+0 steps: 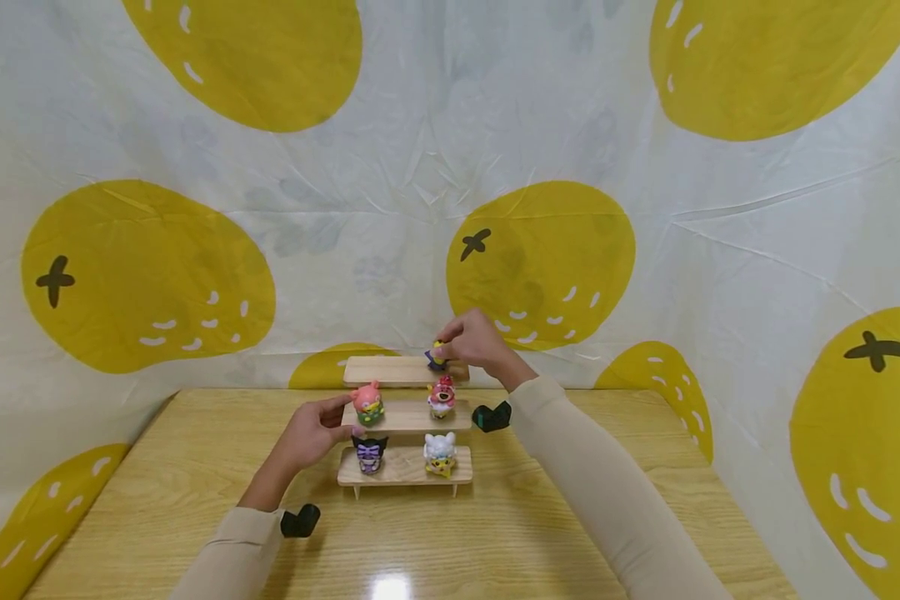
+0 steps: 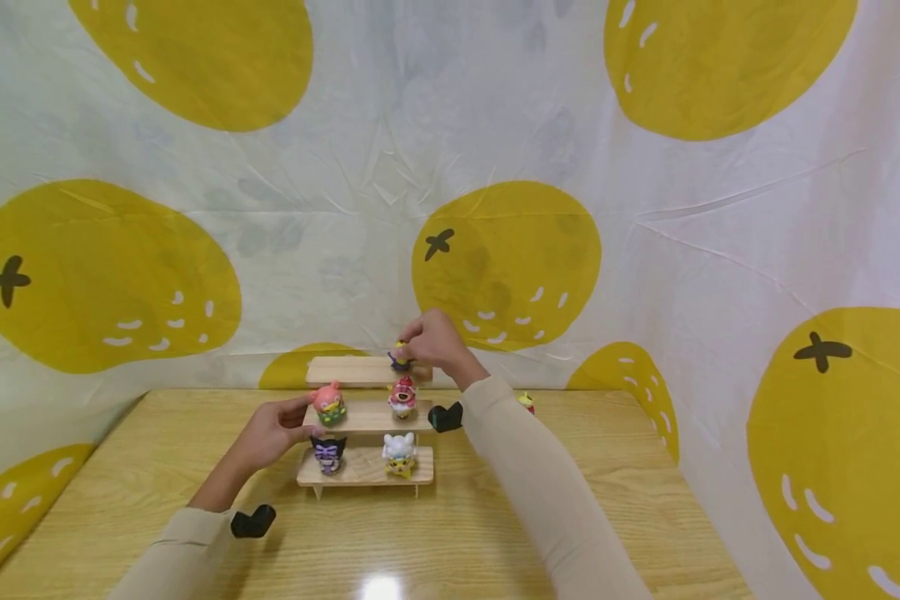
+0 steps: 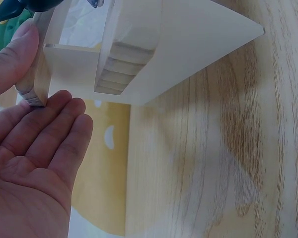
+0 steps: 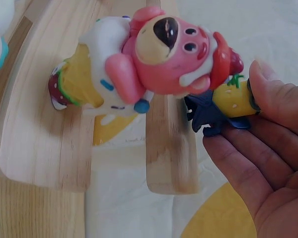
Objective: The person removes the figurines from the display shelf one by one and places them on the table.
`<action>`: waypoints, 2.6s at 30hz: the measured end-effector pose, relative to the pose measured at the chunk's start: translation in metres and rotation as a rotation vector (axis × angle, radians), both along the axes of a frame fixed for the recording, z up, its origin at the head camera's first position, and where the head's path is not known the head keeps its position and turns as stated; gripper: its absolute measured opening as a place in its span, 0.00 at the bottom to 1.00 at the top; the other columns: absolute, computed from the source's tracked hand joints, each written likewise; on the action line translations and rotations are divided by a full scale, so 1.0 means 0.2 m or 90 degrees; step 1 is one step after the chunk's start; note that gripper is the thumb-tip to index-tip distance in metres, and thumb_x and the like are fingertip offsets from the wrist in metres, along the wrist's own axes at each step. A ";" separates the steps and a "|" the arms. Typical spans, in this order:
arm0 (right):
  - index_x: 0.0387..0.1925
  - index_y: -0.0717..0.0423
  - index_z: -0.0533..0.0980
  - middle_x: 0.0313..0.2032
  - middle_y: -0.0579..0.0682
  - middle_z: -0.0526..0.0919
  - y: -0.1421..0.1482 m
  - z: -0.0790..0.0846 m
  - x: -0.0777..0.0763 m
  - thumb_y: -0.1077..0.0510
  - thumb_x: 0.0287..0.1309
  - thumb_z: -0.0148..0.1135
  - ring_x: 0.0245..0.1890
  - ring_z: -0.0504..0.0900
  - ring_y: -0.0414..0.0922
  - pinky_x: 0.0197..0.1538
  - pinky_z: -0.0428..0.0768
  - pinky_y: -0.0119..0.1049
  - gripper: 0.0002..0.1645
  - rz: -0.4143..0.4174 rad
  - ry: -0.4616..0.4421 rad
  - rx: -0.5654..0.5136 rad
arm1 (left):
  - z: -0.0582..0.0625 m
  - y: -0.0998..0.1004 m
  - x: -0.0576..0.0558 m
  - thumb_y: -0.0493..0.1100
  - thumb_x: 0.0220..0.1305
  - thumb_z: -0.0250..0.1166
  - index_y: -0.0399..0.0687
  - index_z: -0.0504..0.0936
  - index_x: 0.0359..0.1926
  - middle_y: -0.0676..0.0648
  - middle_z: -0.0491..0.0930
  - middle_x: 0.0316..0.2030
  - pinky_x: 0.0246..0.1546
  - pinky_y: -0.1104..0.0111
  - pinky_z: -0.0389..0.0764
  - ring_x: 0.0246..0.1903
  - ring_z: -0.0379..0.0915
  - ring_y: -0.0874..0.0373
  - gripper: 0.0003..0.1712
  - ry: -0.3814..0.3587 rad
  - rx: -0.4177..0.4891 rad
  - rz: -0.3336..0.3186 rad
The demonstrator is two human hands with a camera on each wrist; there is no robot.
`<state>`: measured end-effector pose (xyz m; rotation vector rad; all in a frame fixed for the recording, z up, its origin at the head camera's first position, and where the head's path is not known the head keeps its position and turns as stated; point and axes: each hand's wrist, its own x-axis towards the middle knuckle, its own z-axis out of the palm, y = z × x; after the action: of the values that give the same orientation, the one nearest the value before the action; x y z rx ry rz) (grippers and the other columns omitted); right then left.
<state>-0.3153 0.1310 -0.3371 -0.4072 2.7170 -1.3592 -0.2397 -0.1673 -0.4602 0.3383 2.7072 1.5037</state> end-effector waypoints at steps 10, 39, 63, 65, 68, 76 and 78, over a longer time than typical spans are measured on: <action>0.44 0.62 0.90 0.47 0.58 0.90 0.03 0.00 0.00 0.60 0.57 0.78 0.43 0.84 0.49 0.44 0.85 0.37 0.13 -0.007 0.001 0.002 | -0.01 0.00 0.00 0.46 0.68 0.73 0.34 0.71 0.73 0.32 0.76 0.69 0.58 0.52 0.87 0.62 0.81 0.38 0.39 0.006 0.003 -0.001; 0.46 0.64 0.89 0.47 0.61 0.90 0.11 0.01 0.01 0.62 0.59 0.76 0.40 0.89 0.48 0.49 0.90 0.42 0.14 -0.010 -0.021 -0.017 | 0.00 -0.01 0.00 0.45 0.67 0.73 0.38 0.72 0.73 0.34 0.79 0.65 0.58 0.53 0.87 0.63 0.81 0.40 0.38 -0.003 0.006 0.010; 0.44 0.64 0.89 0.49 0.61 0.90 0.21 0.00 0.01 0.61 0.60 0.75 0.42 0.89 0.50 0.47 0.89 0.42 0.12 -0.001 -0.001 -0.003 | 0.00 0.00 0.01 0.45 0.68 0.73 0.37 0.73 0.73 0.33 0.78 0.66 0.58 0.52 0.86 0.63 0.81 0.39 0.37 0.000 0.004 0.006; 0.45 0.64 0.89 0.49 0.61 0.90 0.22 0.00 0.01 0.61 0.60 0.75 0.41 0.89 0.50 0.46 0.88 0.40 0.12 -0.001 0.000 0.000 | 0.00 0.00 0.01 0.45 0.68 0.73 0.36 0.73 0.73 0.33 0.77 0.68 0.59 0.52 0.86 0.63 0.81 0.39 0.37 -0.001 0.007 0.006; 0.46 0.64 0.89 0.49 0.61 0.90 0.23 0.00 0.01 0.61 0.61 0.74 0.41 0.88 0.49 0.44 0.87 0.39 0.13 -0.005 -0.004 0.003 | 0.00 0.01 0.02 0.45 0.68 0.72 0.36 0.73 0.73 0.32 0.76 0.69 0.59 0.51 0.86 0.63 0.80 0.39 0.37 0.000 0.007 0.003; 0.44 0.62 0.90 0.48 0.60 0.90 0.25 0.02 0.02 0.60 0.61 0.75 0.41 0.86 0.49 0.47 0.87 0.43 0.12 -0.025 -0.016 0.015 | 0.00 0.01 0.02 0.46 0.68 0.72 0.36 0.72 0.73 0.33 0.76 0.69 0.60 0.51 0.85 0.63 0.80 0.39 0.37 -0.001 -0.008 0.009; 0.43 0.61 0.90 0.46 0.59 0.90 0.26 0.02 0.02 0.60 0.60 0.75 0.39 0.86 0.48 0.45 0.87 0.41 0.11 -0.028 -0.019 0.016 | 0.01 0.01 0.02 0.46 0.68 0.72 0.37 0.72 0.73 0.34 0.76 0.69 0.60 0.51 0.85 0.63 0.80 0.39 0.37 -0.003 -0.006 0.010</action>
<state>-0.3115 0.1821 -0.3329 -0.3234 2.7316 -1.3296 -0.2364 -0.1654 -0.4592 0.3136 2.7182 1.4931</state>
